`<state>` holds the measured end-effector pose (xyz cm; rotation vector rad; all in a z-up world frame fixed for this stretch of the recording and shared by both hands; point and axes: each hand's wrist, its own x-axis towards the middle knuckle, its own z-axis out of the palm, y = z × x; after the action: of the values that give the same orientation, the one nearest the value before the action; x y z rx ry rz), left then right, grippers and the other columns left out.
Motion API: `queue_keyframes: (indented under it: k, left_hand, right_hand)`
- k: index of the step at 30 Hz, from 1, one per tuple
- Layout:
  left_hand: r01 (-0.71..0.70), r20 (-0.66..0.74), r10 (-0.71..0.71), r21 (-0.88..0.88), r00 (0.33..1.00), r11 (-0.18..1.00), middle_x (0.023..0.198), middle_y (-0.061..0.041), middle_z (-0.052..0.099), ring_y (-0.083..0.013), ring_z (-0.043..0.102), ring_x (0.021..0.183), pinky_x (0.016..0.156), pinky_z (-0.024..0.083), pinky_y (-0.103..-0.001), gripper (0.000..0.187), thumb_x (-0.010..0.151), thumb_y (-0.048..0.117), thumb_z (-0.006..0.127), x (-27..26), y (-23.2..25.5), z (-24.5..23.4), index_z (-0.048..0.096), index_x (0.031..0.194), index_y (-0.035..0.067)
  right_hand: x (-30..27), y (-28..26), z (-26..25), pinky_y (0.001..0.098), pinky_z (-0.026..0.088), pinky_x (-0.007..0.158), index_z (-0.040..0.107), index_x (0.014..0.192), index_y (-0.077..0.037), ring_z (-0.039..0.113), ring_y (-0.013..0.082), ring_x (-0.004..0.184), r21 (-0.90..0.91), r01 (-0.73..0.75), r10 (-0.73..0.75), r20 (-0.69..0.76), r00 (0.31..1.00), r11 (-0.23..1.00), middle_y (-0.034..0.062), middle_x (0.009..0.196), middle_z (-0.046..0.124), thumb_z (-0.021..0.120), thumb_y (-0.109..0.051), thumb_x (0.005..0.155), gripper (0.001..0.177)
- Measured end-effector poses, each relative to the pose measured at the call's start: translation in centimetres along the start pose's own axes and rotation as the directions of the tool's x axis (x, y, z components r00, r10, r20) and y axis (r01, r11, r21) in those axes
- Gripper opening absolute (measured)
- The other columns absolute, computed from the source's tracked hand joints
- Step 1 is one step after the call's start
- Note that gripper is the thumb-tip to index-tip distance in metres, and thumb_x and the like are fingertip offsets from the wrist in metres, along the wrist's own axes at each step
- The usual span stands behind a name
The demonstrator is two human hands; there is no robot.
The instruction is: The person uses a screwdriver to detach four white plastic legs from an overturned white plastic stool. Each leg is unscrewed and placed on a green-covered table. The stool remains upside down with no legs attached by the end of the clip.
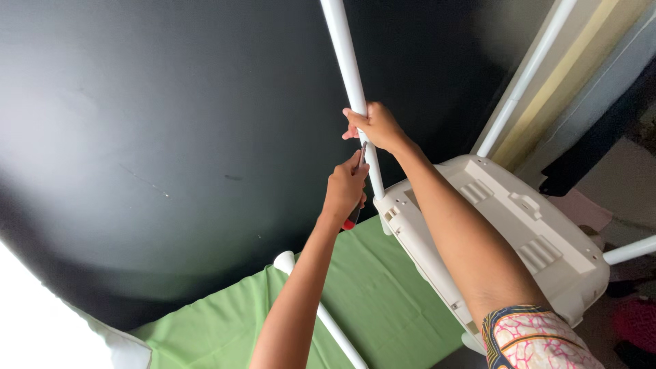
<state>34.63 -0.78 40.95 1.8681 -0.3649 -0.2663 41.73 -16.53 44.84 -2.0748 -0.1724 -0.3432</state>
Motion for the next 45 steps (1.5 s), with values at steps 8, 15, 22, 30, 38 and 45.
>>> queue_keyframes:
  k: [8,15,22,30,38,45]
  left_hand:
    - [-0.467,-0.175,0.655,0.571,0.735,0.676,0.086,-0.009,0.076,-0.0336,0.073,0.076,0.061,0.055,-0.04,0.045,0.101,0.022,0.065,2.5,-4.0,0.9,0.062,0.143,0.007]
    - [-0.058,0.101,0.09,-0.281,0.991,0.958,0.066,-0.007,0.056,-0.0156,0.058,0.048,0.042,0.05,-0.034,0.036,0.102,0.019,0.06,3.2,-2.4,-1.3,0.067,0.133,0.002]
    - [-0.058,0.048,0.055,0.058,0.997,0.997,0.067,-0.009,0.063,-0.0162,0.062,0.046,0.043,0.054,-0.034,0.032,0.1,0.02,0.059,3.1,3.3,-4.7,0.068,0.124,0.003]
    - [-0.09,-0.082,0.101,0.13,0.992,0.987,0.087,-0.018,0.072,-0.029,0.073,0.063,0.062,0.058,-0.038,0.043,0.096,0.015,0.058,-0.3,-0.1,-1.7,0.06,0.138,0.009]
    - [-0.08,-0.113,0.099,0.167,0.989,0.983,0.085,-0.018,0.073,-0.0274,0.072,0.071,0.073,0.054,-0.042,0.041,0.1,0.019,0.055,-0.7,0.5,-2.2,0.061,0.14,0.016]
    - [0.025,-0.072,-0.012,0.18,0.997,0.983,0.085,-0.015,0.075,-0.0238,0.069,0.069,0.069,0.053,-0.041,0.041,0.101,0.02,0.054,-1.6,1.9,-2.8,0.06,0.142,0.02]
  right_hand:
    - [-0.9,-0.6,-0.7,0.0402,0.061,0.077,0.063,0.101,-0.008,0.078,0.022,0.089,-0.037,-0.087,0.089,0.055,0.994,0.995,0.0077,0.084,0.072,0.064,-0.038,0.097,0.03]
    - [-2.3,0.1,-0.4,0.0343,0.061,0.079,0.062,0.11,-0.012,0.074,0.0163,0.084,0.011,-0.065,0.065,-0.019,0.998,0.998,0.0031,0.085,0.068,0.049,-0.05,0.102,0.04]
    - [-1.6,2.2,1.6,0.0359,0.06,0.076,0.059,0.126,-0.009,0.064,0.0155,0.089,0.072,0.106,-0.102,-0.065,0.993,0.992,0.0006,0.108,0.056,0.052,-0.05,0.101,0.049]
    - [-0.3,4.0,-0.2,0.0366,0.056,0.086,0.057,0.122,-0.008,0.072,0.015,0.092,0.094,0.067,-0.081,0.154,0.985,0.993,0.0016,0.097,0.067,0.047,-0.049,0.106,0.045]
    - [-1.3,1.7,0.7,0.035,0.057,0.079,0.054,0.127,-0.013,0.069,0.0139,0.073,0.002,0.022,-0.022,0.154,0.988,1.0,-0.0012,0.071,0.06,0.039,-0.052,0.104,0.047]
    - [-1.3,1.7,0.7,0.0364,0.058,0.075,0.051,0.133,-0.016,0.067,0.0133,0.07,0.042,0.011,-0.016,0.128,0.992,0.999,-0.0028,0.07,0.058,0.04,-0.053,0.101,0.05]
